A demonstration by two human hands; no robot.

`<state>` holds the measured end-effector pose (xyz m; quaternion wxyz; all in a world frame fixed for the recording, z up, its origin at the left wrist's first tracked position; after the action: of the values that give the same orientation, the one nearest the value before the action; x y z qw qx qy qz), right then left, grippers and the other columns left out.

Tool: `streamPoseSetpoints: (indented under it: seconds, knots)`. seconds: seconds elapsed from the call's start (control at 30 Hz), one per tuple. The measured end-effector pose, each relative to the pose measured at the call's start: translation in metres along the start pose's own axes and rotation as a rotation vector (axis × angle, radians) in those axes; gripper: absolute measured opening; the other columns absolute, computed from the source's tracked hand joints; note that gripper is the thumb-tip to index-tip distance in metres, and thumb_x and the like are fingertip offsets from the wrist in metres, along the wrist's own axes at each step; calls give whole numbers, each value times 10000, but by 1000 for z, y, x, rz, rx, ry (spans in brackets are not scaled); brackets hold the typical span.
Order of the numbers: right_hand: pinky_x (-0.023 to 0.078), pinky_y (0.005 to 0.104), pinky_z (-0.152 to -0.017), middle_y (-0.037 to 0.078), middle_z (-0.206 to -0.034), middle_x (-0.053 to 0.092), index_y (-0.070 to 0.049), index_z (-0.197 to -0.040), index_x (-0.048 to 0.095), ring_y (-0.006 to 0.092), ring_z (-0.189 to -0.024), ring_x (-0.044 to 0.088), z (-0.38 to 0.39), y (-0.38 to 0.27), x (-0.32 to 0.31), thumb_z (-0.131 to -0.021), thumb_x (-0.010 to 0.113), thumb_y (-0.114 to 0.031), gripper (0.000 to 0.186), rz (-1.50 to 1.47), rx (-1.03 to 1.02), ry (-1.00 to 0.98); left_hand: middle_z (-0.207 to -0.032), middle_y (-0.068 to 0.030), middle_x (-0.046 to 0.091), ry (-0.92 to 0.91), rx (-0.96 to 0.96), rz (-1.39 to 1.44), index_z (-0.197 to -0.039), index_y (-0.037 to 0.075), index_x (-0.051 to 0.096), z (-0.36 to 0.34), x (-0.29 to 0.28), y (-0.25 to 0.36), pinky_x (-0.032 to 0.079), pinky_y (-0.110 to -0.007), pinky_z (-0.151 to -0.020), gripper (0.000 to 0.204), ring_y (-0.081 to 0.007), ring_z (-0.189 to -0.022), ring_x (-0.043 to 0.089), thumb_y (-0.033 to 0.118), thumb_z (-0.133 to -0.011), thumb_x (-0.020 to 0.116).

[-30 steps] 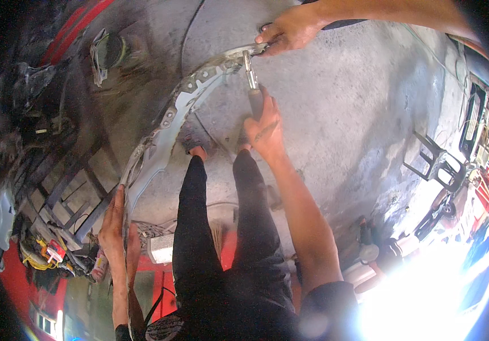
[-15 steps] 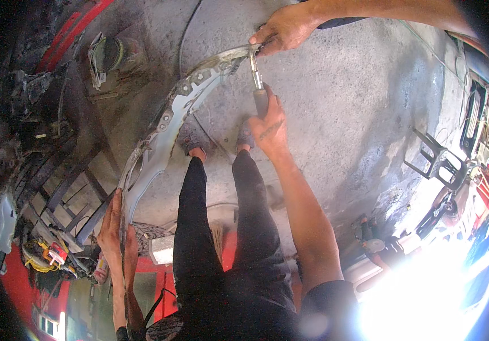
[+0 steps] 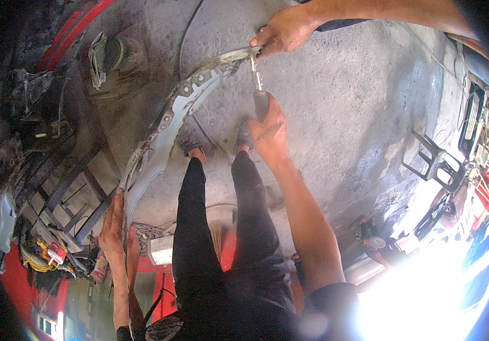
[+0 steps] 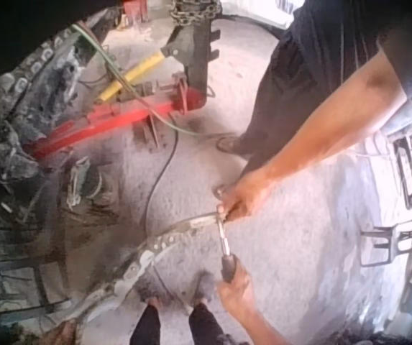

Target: The person removes a metal trim piece from a car door frame, then uses a hammer to tap and shape the metal. They later lift and fit the door panel back onto the car body, aligning it with the frame.

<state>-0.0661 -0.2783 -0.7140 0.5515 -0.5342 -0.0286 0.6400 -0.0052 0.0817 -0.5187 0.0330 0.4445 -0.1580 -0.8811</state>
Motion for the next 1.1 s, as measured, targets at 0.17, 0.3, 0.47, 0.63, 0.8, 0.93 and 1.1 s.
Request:
streamPoseSetpoints:
  seconds: [0.17, 0.3, 0.47, 0.63, 0.8, 0.93, 1.1]
  knots:
    - [532, 445, -839, 210, -921, 670, 53, -1282, 582, 345, -866, 671, 11, -22, -14, -783, 583, -76, 515, 38, 61, -32, -1391, -202, 636, -7, -28, 1, -1526, 150, 539, 1, 0, 1, 479, -455, -1080, 798, -390, -1276, 622, -170, -799, 467]
    - [525, 454, -840, 212, -903, 663, 56, -1261, 588, 346, -870, 666, 14, -39, -23, -777, 583, -84, 504, 54, 142, -95, -1387, -201, 639, -14, -19, -19, -1543, 168, 521, 1, 1, -2, 499, -457, -1061, 821, -396, -1271, 627, -161, -791, 499]
    - [515, 446, -943, 245, -1049, 680, 57, -1358, 559, 375, -1010, 672, 12, -23, -18, -782, 579, -80, 592, 31, 70, -57, -1382, -212, 640, -22, 30, -37, -1568, 186, 490, 1, -1, -6, 533, -462, -1022, 903, -414, -1260, 637, -157, -738, 590]
    - [471, 513, -1052, 319, -1357, 562, 30, -1504, 436, 497, -1251, 567, 5, -7, -5, -799, 610, -90, 737, -18, 25, -109, -1385, -226, 636, -16, 35, -18, -1566, 186, 492, 0, -1, -7, 523, -458, -1036, 911, -420, -1280, 625, -163, -730, 578]
    - [470, 531, -1032, 314, -1299, 572, 26, -1505, 433, 503, -1210, 573, 0, -2, 4, -780, 601, -79, 752, -34, -16, -115, -1389, -229, 634, -6, 29, 16, -1567, 202, 493, -2, -3, -1, 526, -463, -1036, 919, -423, -1284, 623, -163, -726, 559]
    - [472, 539, -1017, 320, -1273, 574, 31, -1502, 432, 507, -1183, 579, -2, 1, 8, -775, 590, -72, 751, -38, -6, -137, -1396, -222, 631, 2, 19, 6, -1567, 216, 495, -1, -1, -2, 532, -468, -1031, 923, -425, -1277, 627, -154, -724, 563]
    - [473, 537, -1019, 321, -1273, 571, 34, -1502, 429, 505, -1183, 578, -3, -2, 9, -772, 587, -69, 754, -29, -4, -156, -1396, -209, 634, 5, 27, -20, -1568, 219, 492, 0, -1, -2, 538, -474, -1023, 921, -422, -1271, 631, -154, -729, 559]
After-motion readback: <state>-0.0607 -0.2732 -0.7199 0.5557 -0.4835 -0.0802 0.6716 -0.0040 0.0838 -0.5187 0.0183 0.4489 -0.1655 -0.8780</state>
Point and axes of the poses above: each hand's wrist, its own z-axis away from the middle knuckle, its own x-axis out of the palm, y = z × x, the point moved 5 cm from there along -z, towards the middle knuckle
